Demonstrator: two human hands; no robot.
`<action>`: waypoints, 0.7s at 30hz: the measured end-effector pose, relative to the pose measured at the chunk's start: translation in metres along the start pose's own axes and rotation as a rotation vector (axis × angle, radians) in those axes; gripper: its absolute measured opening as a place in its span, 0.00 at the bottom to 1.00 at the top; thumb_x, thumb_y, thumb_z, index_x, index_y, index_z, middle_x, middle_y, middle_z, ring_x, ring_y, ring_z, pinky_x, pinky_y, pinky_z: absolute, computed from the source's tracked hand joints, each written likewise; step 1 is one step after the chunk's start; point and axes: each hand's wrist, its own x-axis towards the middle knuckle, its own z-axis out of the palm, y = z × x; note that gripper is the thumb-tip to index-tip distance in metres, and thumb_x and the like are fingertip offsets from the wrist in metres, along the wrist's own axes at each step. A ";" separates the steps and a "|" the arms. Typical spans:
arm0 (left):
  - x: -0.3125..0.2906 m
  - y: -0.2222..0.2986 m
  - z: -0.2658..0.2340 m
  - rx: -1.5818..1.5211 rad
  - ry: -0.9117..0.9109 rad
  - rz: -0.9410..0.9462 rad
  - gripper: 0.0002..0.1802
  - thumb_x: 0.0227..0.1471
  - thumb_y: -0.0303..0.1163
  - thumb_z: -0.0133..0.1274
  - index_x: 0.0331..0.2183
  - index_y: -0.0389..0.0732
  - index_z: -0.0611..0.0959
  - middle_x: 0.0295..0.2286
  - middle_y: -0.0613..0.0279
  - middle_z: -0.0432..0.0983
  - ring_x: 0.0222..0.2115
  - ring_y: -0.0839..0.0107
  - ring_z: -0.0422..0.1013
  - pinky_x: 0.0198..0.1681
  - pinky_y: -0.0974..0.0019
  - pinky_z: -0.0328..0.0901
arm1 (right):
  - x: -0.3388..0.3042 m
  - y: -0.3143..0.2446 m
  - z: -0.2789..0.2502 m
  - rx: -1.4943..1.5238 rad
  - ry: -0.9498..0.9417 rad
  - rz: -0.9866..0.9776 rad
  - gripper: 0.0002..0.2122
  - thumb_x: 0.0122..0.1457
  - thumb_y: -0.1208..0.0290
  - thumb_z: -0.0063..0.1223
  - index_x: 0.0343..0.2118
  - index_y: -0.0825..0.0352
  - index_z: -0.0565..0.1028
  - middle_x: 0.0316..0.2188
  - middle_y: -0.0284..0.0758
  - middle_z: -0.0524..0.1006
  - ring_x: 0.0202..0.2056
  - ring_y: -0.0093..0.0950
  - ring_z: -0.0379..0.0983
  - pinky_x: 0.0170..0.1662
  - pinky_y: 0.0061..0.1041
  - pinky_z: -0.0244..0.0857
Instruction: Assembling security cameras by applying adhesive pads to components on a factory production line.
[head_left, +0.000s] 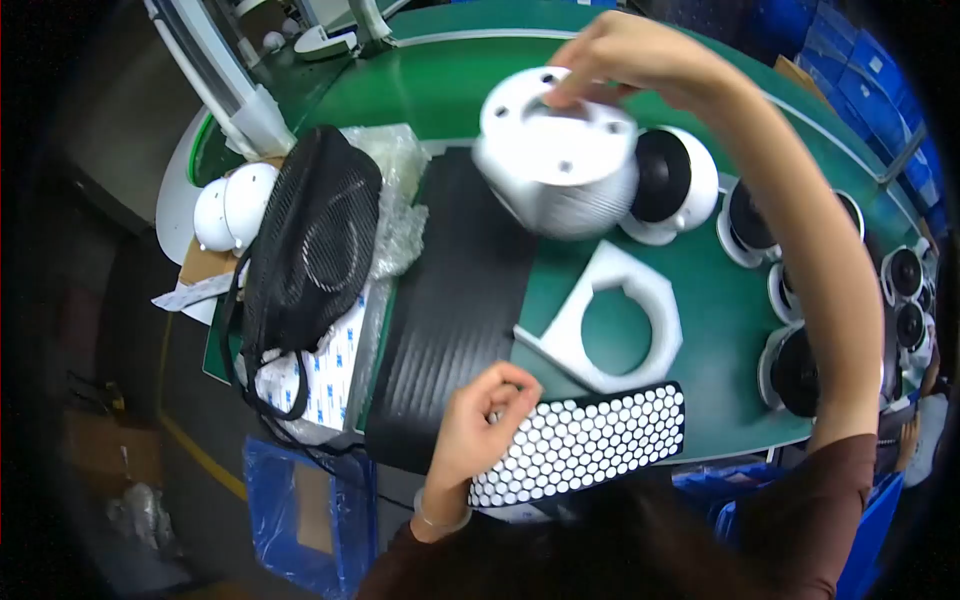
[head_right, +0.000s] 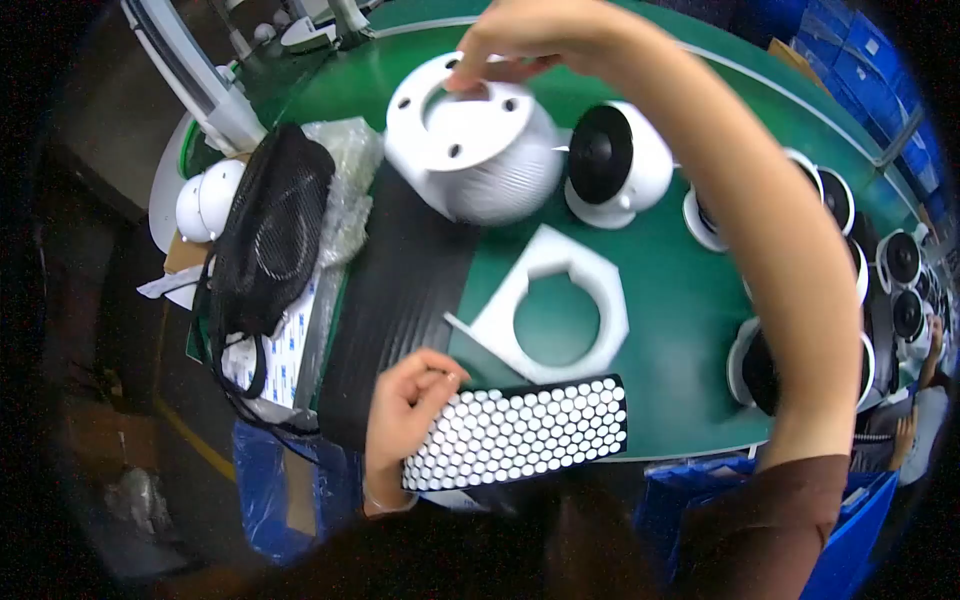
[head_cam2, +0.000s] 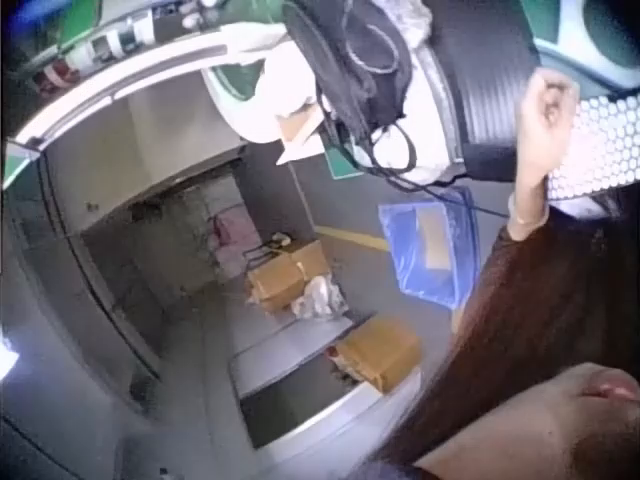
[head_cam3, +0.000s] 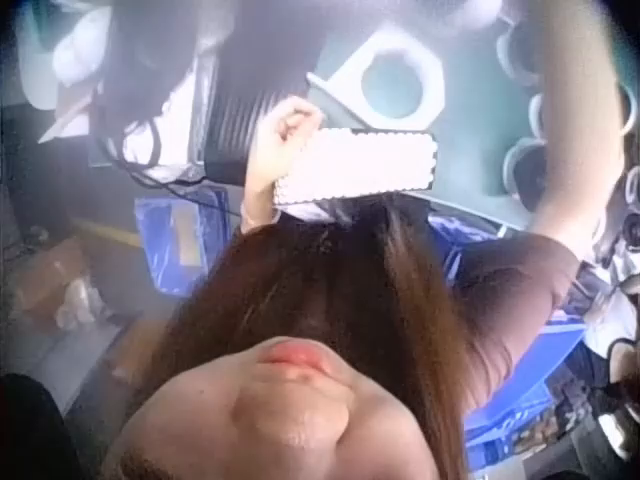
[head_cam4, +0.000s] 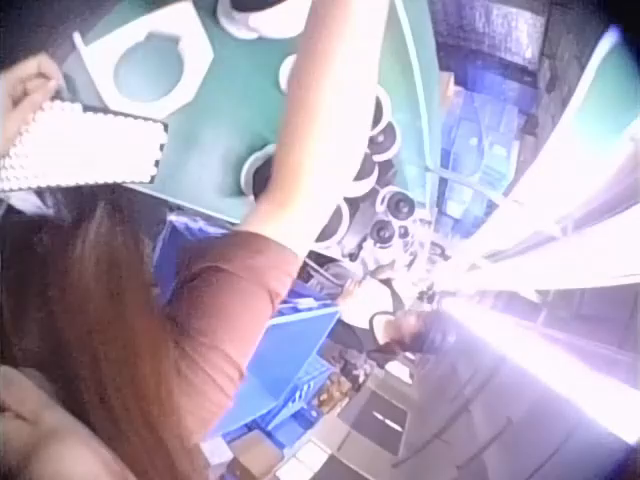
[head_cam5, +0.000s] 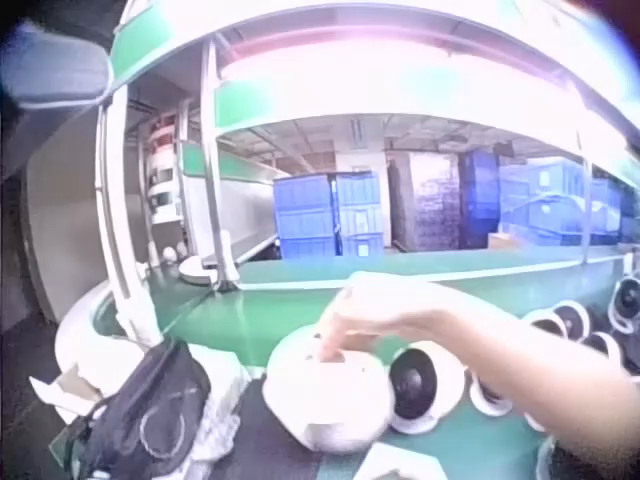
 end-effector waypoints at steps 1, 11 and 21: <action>0.000 0.002 0.004 -0.031 0.031 0.053 0.04 0.49 0.22 0.44 0.28 0.32 0.74 0.17 0.68 0.71 0.16 0.88 0.61 0.18 0.83 0.52 | 0.024 0.002 0.003 -0.020 -0.002 -0.100 0.15 0.35 0.67 0.59 0.29 0.67 0.78 0.21 0.33 0.75 0.23 0.22 0.68 0.28 0.23 0.62; 0.002 0.011 -0.004 0.065 0.004 -0.016 0.03 0.45 0.21 0.49 0.23 0.31 0.74 0.18 0.61 0.75 0.22 0.81 0.71 0.25 0.79 0.63 | 0.129 0.110 0.115 -1.097 0.266 -0.337 0.05 0.43 0.74 0.46 0.18 0.64 0.74 0.21 0.36 0.75 0.25 0.31 0.75 0.25 0.29 0.69; 0.005 0.008 0.001 0.087 -0.036 0.059 0.06 0.46 0.22 0.50 0.21 0.31 0.73 0.16 0.62 0.73 0.19 0.84 0.68 0.22 0.79 0.62 | 0.102 0.169 0.092 -1.314 0.172 -0.072 0.10 0.49 0.71 0.45 0.32 0.64 0.77 0.38 0.34 0.75 0.39 0.32 0.72 0.41 0.43 0.64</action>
